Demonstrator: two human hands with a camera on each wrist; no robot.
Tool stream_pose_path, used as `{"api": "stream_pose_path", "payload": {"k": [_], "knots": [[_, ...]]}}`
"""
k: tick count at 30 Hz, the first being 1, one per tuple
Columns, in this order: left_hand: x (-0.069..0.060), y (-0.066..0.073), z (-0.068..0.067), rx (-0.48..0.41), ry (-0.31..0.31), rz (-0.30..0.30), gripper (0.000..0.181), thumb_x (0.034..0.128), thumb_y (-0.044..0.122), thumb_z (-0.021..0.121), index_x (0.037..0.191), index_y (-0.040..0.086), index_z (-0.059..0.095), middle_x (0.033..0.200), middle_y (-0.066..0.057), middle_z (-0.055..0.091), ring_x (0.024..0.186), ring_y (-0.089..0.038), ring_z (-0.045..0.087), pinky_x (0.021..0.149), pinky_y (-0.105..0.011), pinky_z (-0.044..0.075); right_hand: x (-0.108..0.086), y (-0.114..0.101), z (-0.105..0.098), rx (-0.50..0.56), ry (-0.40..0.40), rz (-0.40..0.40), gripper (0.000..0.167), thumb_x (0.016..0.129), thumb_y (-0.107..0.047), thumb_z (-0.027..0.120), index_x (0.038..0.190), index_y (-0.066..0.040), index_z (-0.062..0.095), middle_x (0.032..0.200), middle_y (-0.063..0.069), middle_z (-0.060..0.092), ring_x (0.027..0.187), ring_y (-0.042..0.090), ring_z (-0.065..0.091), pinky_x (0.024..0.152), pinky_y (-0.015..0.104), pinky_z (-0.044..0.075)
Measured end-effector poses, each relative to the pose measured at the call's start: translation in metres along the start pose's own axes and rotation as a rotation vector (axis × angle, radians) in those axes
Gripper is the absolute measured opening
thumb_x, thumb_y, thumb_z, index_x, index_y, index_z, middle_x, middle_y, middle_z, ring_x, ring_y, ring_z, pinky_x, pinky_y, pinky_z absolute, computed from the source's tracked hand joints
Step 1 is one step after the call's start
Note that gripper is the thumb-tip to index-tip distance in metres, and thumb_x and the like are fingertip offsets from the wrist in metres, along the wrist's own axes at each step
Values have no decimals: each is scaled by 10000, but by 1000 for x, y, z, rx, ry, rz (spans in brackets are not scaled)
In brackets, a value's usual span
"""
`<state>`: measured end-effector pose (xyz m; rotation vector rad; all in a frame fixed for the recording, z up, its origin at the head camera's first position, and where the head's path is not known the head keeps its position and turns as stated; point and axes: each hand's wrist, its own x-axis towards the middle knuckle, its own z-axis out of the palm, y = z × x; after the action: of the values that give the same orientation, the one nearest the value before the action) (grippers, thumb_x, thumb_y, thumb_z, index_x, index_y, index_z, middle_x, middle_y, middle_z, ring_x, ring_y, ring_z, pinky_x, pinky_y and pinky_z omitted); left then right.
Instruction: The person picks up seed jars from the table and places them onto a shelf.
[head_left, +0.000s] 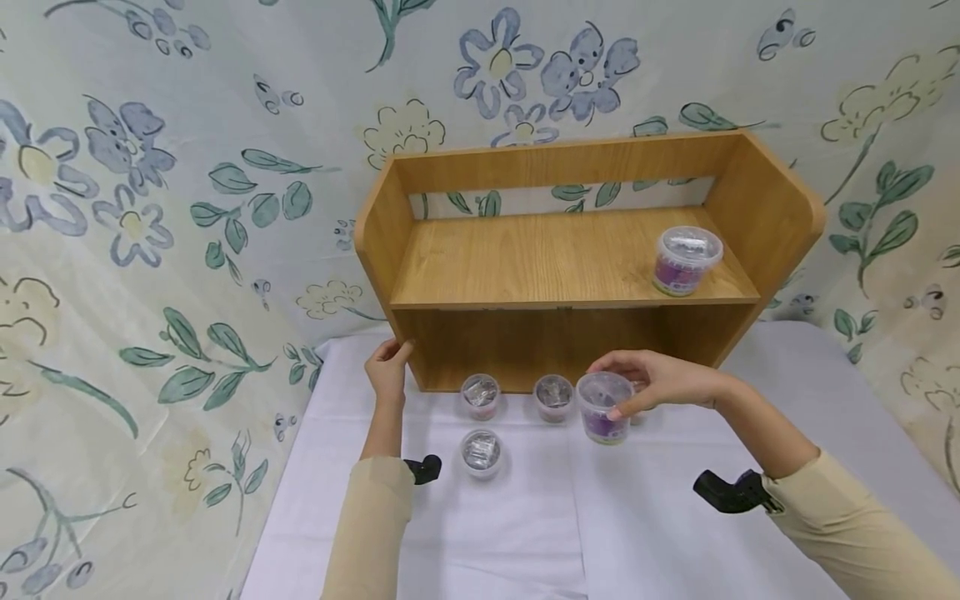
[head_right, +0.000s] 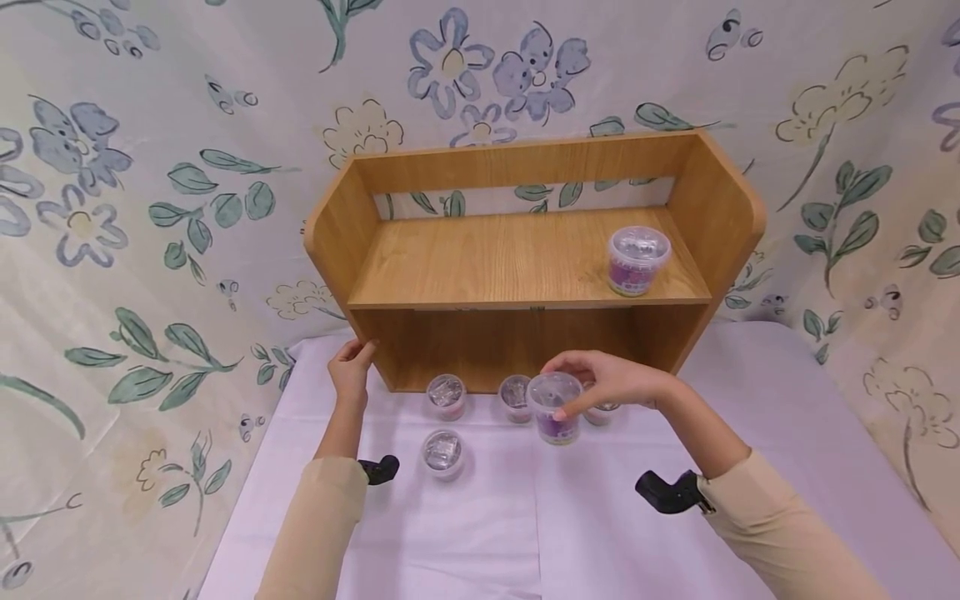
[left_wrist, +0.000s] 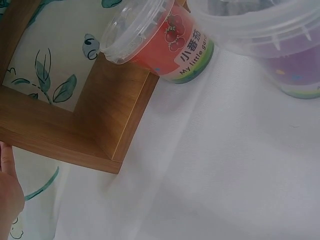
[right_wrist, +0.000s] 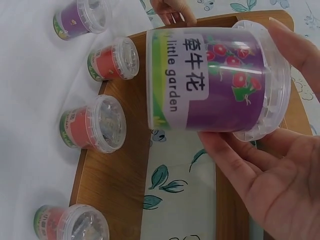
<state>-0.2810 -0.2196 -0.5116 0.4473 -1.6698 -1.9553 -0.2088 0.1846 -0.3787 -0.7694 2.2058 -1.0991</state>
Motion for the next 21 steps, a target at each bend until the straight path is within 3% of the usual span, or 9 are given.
{"api": "stream_pose_path", "payload": {"k": [7,13,21], "knots": [[0,1,0,-1,-3,8,105,710,29,737,801,3,691,659,77,631,658,-61,583,633,-167,488,1,-5,1,-31,63,-10,554,758,-272,750,1221,-107,494,1205,66,531,1112,284,461,855,395,431],[-1,2,0,-20,-14,9,91,707,23,737,783,35,689,660,71,632,656,-65,583,631,-172,493,-1,-14,-3,-66,121,-56,566,765,-267,748,1232,-91,482,1189,64,546,1111,267,496,923,470,435],[-1,2,0,-7,-13,18,86,714,24,734,789,19,693,651,82,628,651,-62,583,629,-168,488,-7,-50,-20,-78,308,-25,616,772,-227,746,1280,-46,449,1209,133,543,1097,292,534,907,449,466]]}}
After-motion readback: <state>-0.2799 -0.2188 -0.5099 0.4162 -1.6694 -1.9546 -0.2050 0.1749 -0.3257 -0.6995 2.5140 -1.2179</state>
